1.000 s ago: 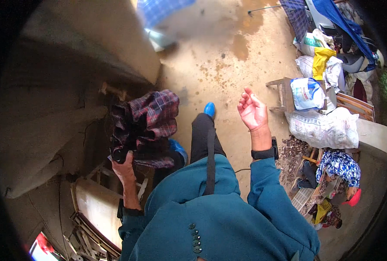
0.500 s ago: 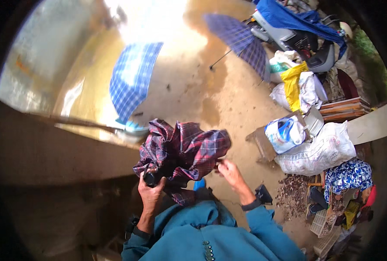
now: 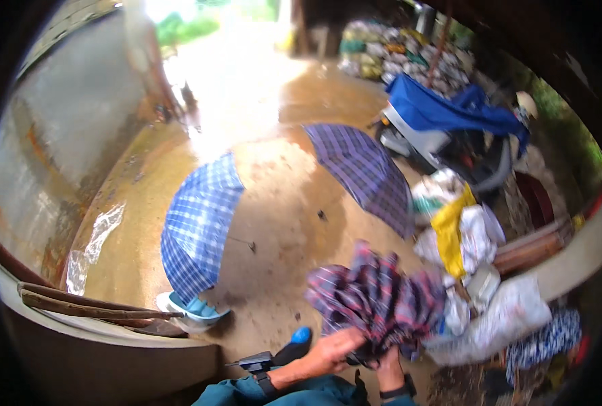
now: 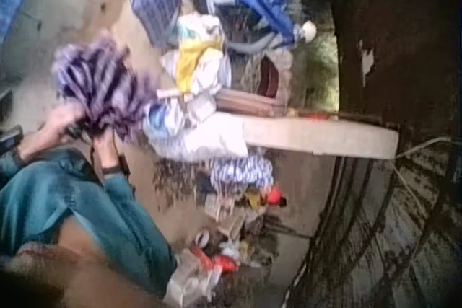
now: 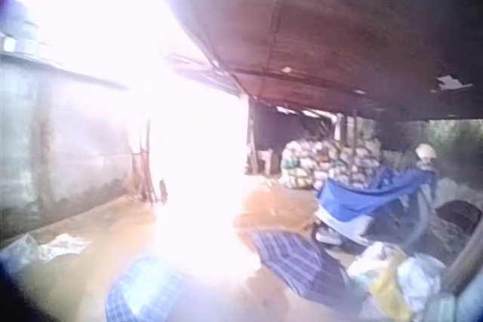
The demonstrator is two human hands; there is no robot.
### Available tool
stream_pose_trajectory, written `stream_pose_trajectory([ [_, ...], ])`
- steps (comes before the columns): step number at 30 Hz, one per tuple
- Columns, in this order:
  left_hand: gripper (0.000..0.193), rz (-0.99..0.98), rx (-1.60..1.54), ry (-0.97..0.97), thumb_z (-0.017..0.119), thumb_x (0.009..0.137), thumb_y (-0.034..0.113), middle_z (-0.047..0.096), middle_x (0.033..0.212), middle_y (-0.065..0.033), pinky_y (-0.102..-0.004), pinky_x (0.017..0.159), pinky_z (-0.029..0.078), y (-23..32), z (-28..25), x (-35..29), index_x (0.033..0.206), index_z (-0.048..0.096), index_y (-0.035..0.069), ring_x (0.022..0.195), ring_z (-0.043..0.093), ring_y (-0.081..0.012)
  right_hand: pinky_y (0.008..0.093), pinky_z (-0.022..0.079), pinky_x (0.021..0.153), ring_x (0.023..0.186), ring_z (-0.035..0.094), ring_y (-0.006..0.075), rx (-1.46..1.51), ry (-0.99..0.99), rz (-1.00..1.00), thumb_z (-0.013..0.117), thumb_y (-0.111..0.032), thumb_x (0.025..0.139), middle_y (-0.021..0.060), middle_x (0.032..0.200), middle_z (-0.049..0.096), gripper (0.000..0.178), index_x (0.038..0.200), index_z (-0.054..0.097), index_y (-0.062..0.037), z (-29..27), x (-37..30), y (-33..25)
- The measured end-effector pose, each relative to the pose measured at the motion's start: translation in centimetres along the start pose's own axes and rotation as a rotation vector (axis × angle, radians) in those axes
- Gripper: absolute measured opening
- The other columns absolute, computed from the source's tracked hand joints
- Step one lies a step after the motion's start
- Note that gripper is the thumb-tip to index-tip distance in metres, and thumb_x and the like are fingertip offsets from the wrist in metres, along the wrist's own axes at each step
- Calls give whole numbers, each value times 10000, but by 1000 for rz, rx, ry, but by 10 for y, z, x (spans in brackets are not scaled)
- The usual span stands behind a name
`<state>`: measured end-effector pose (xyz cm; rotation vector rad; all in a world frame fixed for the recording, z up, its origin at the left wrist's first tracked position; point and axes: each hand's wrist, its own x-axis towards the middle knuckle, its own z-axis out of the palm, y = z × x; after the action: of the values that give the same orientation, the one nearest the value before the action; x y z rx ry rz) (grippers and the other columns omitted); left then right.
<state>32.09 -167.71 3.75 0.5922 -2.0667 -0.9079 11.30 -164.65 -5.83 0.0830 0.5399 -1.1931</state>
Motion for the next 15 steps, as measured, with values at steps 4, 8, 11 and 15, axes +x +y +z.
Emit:
stream_pose_trajectory([
  [4, 546, 207, -60, -201, 590, 558, 45, 429, 1107, -201, -390, 841, 391, -31, -9, 57, 1070, 414, -18, 1033, 423, -366, 371, 354, 882, 1001, 445, 251, 93, 126, -86, 378, -357, 819, 126, 1111, 466, 478, 1148, 387, -10, -18, 21, -25],
  [8, 372, 326, -83, -287, 495, 659, 98, 450, 1049, -226, -393, 830, 394, -57, -14, 104, 1008, 449, -23, 1003, 446, -353, 366, 347, 885, 1014, 434, 244, 5, 245, -208, 398, -336, 813, 118, 1125, 454, 468, 1157, 380, -19, -2, 46, -41],
  [11, 369, 365, -122, -265, 472, 661, 86, 455, 1058, -213, -388, 839, 387, -75, -6, 136, 1013, 454, -24, 1014, 443, -344, 362, 341, 887, 1023, 426, 239, -15, 279, -281, 412, -320, 809, 113, 1136, 445, 463, 1164, 374, -26, -3, 62, -61],
  [15, 428, 248, -95, -390, 488, 642, 87, 436, 1094, -191, -392, 898, 317, -107, 0, 175, 1058, 460, -9, 1057, 405, -328, 358, 334, 890, 1035, 416, 231, -17, 292, -397, 432, -300, 802, 105, 1151, 432, 460, 1173, 367, -35, -13, 80, -92],
])
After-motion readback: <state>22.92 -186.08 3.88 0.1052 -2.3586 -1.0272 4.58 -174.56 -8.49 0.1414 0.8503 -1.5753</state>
